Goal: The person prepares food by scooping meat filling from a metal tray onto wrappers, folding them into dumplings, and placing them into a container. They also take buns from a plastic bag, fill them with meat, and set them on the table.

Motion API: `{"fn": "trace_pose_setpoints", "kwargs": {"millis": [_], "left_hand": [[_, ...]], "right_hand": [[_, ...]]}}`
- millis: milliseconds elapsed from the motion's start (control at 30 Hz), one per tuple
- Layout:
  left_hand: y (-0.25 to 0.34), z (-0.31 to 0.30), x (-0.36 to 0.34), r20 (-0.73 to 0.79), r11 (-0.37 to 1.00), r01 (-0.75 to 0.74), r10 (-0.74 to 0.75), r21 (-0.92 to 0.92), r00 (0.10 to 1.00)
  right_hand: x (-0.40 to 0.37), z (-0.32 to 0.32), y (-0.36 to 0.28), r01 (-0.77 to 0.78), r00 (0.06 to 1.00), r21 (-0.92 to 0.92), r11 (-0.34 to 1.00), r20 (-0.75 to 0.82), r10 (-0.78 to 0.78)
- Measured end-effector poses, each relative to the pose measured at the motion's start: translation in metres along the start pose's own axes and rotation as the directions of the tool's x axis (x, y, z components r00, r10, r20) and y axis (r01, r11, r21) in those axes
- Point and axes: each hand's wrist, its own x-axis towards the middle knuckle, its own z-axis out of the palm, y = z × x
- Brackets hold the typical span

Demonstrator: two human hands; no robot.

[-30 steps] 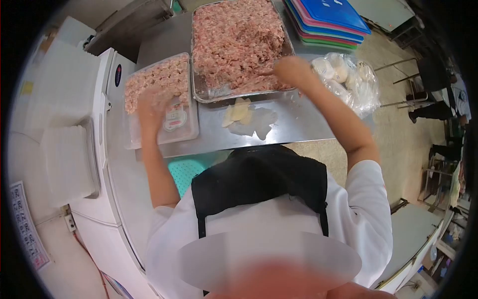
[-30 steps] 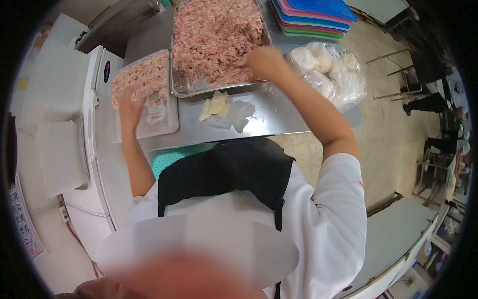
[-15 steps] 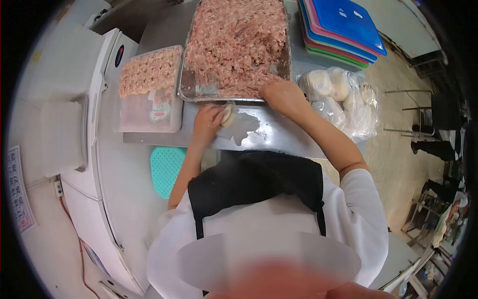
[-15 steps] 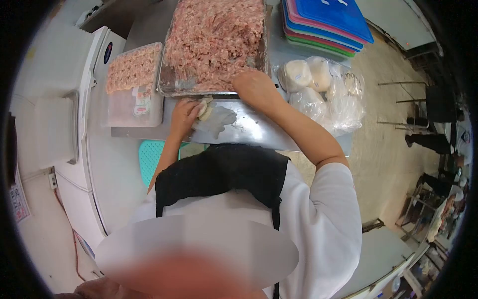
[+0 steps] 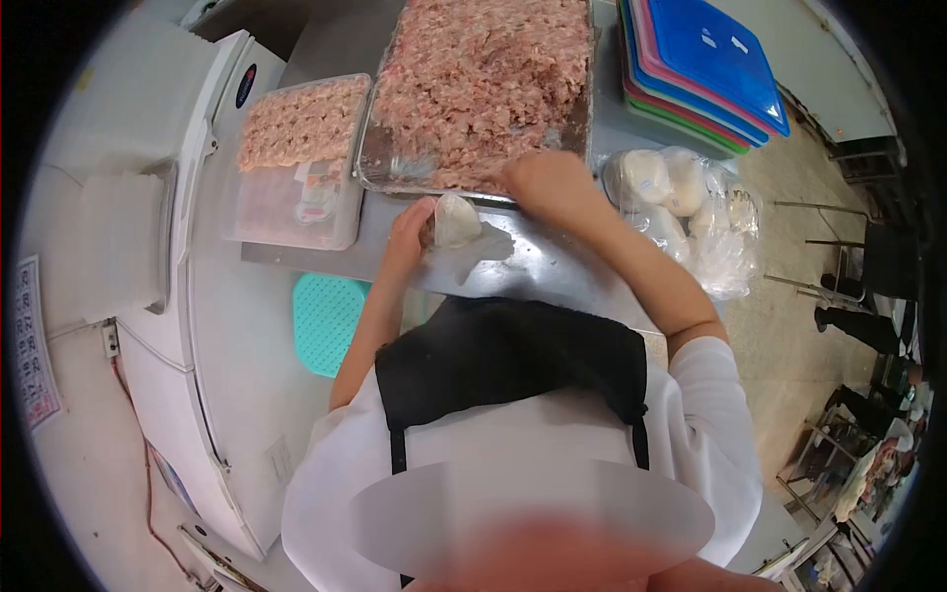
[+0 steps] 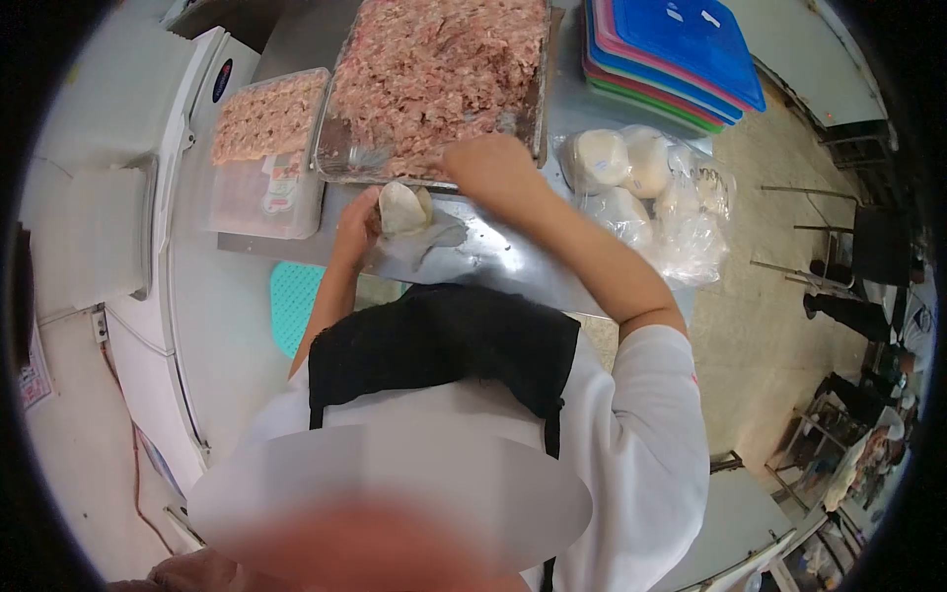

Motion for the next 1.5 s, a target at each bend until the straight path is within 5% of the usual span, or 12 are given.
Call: {"fn": "trace_pose_setpoints", "kwargs": {"millis": [133, 267, 500, 700, 800, 900, 1000, 1100, 1200, 1300, 1400, 1500], "left_hand": [[0.061, 0.016, -0.019, 0.122, 0.996, 0.072, -0.078, 0.053, 0.989], [0.064, 0.009, -0.023, 0.157, 0.998, 0.024, -0.032, 0.055, 0.987], [0.049, -0.016, -0.003, 0.188, 1.000, 0.017, -0.016, -0.002, 0.982], [0.073, -0.032, 0.004, 0.189, 0.993, 0.004, -0.026, 0.120, 0.982], [0.078, -0.035, 0.021, 0.158, 0.775, 0.196, -0.126, -0.600, 0.979], [0.114, -0.015, 0.045, 0.074, 0.581, 0.114, -0.091, -0.806, 0.993], [0.159, 0.007, 0.058, 0.130, 0.331, 0.122, 0.004, -0.936, 0.991], [0.170, 0.011, 0.074, 0.051, 0.369, 0.033, 0.040, -0.929, 0.998], [0.146, 0.004, 0.094, -0.019, 0.465, -0.014, -0.005, -0.885, 1.000], [0.156, 0.015, 0.090, -0.005, 0.511, 0.032, -0.071, -0.859, 0.997], [0.175, 0.023, 0.080, 0.034, 0.528, 0.092, -0.118, -0.844, 0.992], [0.177, 0.026, 0.082, 0.015, 0.469, 0.083, -0.147, -0.879, 0.989]], "right_hand": [[0.037, 0.001, 0.028, 0.064, 0.991, -0.171, 0.983, -0.102, -0.082], [0.024, 0.013, 0.000, 0.171, 0.985, -0.141, 0.975, -0.012, -0.174], [0.019, 0.013, -0.041, -0.033, 0.998, -0.087, 0.996, 0.043, 0.036], [0.033, 0.032, -0.054, -0.154, 0.982, 0.349, 0.924, -0.047, 0.182], [0.036, 0.024, -0.039, -0.281, 0.919, 0.606, 0.744, -0.054, 0.391], [0.038, 0.015, -0.025, -0.464, 0.848, 0.751, 0.469, 0.224, 0.481], [0.036, 0.030, -0.042, -0.295, 0.869, 0.851, 0.435, 0.050, 0.492], [0.023, 0.046, -0.042, -0.101, 0.848, 0.642, 0.760, -0.344, 0.403], [0.002, -0.008, -0.037, -0.351, 0.923, 0.347, 0.870, -0.031, 0.385], [-0.002, -0.023, -0.050, -0.245, 0.874, 0.359, 0.900, -0.319, 0.366], [0.001, -0.007, -0.038, -0.224, 0.912, 0.274, 0.935, -0.278, 0.300], [-0.005, -0.066, -0.055, -0.335, 0.942, -0.024, 0.942, -0.040, 0.334]]}}
